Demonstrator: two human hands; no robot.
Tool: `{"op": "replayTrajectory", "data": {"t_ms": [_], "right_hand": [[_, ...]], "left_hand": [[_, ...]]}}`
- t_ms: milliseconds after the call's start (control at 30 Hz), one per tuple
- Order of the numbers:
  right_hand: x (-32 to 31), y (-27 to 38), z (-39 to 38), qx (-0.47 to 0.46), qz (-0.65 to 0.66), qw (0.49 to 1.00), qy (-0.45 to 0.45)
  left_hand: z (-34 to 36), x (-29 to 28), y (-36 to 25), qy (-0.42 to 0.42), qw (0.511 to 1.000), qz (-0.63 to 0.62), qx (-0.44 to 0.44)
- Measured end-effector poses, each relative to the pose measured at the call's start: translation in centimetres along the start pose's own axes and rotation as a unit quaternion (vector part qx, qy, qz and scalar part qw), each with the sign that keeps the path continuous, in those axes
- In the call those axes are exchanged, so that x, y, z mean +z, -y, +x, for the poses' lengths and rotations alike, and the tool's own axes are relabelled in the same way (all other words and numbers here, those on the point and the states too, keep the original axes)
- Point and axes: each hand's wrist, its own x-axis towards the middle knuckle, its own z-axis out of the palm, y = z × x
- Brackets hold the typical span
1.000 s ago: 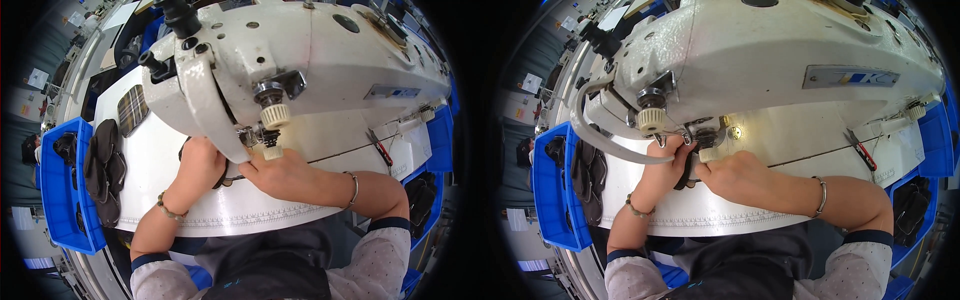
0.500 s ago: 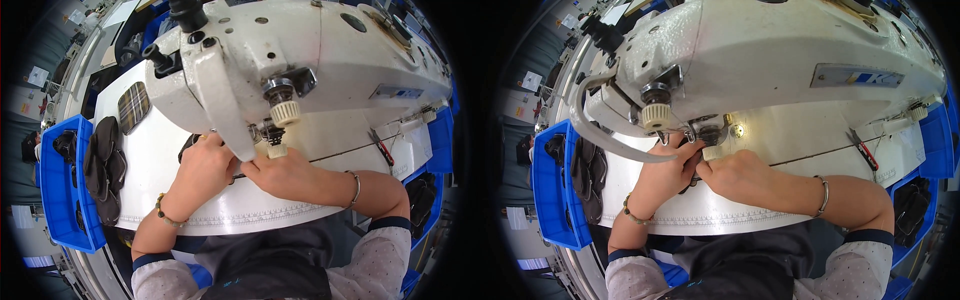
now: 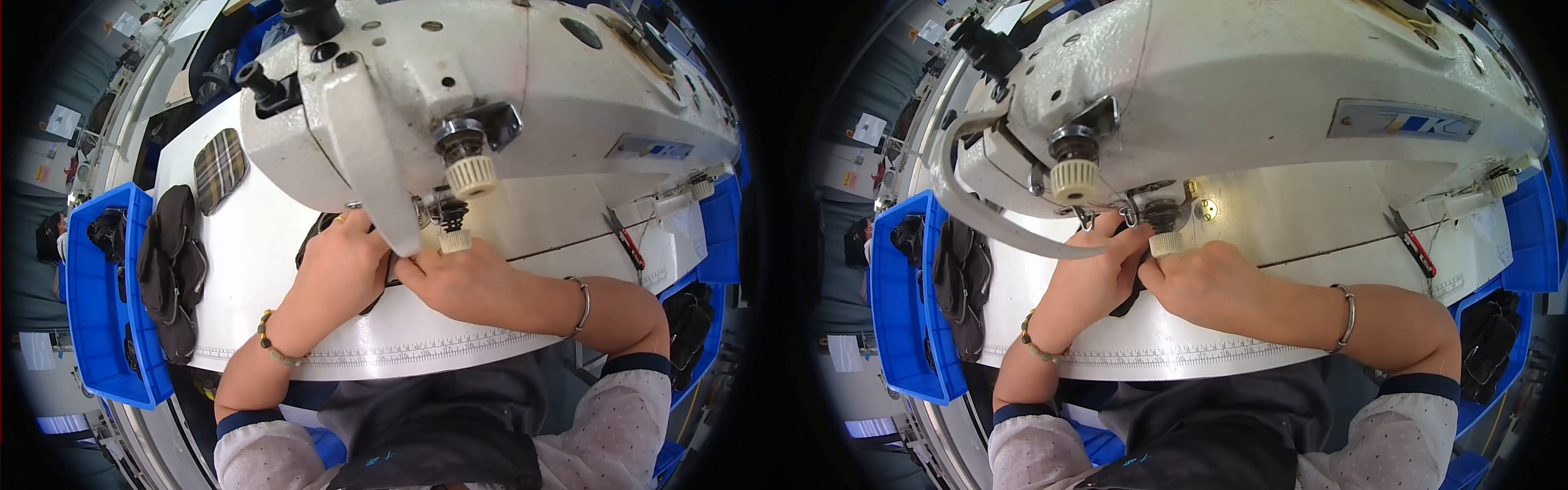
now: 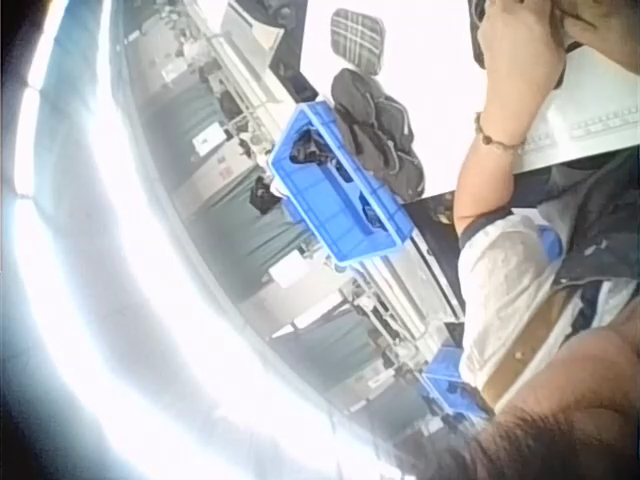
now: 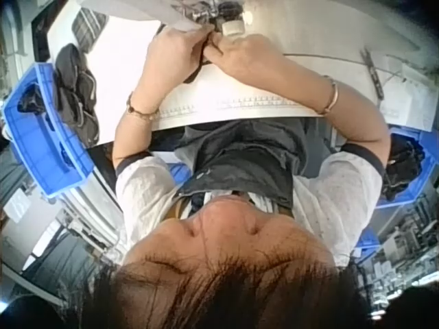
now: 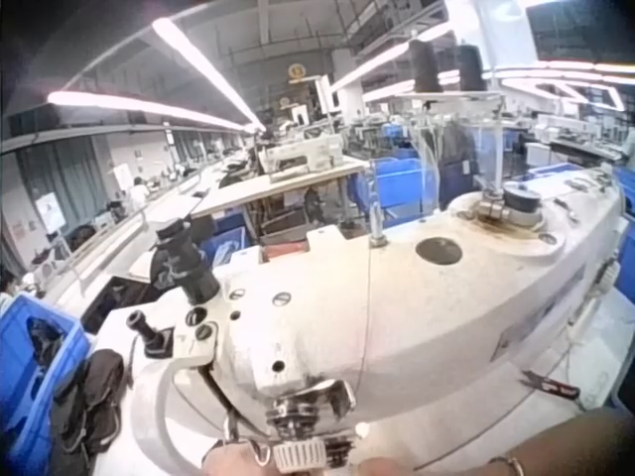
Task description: Sewing leather pieces together using an industrial sewing machine.
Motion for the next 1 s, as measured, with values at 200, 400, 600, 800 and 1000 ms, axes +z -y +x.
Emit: {"op": "replayTrajectory", "data": {"t_ms": [200,400,600,800,1000], "right_hand": [[0.0,0.0,-0.1,-0.004,0.005,1.000,0.000],[0.2,-0.2,0.0,-0.001,0.008,1.000,-0.010],[-0.1,-0.6,0.0,-0.006,-0.038,0.999,-0.031],[0.0,-0.1,0.5,-0.049,-0.108,0.985,-0.123],[0.4,-0.1,0.1,-0.074,-0.113,0.984,-0.119]], "left_hand": [[0.1,0.9,-0.1,-0.030,0.998,-0.056,-0.009],[0.2,1.5,0.6,-0.021,0.999,-0.003,-0.032],[0.4,0.2,2.5,0.020,0.965,-0.247,-0.091],[0.7,0.2,2.2,0.001,0.862,-0.437,-0.256],[0.2,-0.4,2.0,0.062,0.981,-0.105,-0.149]]}}
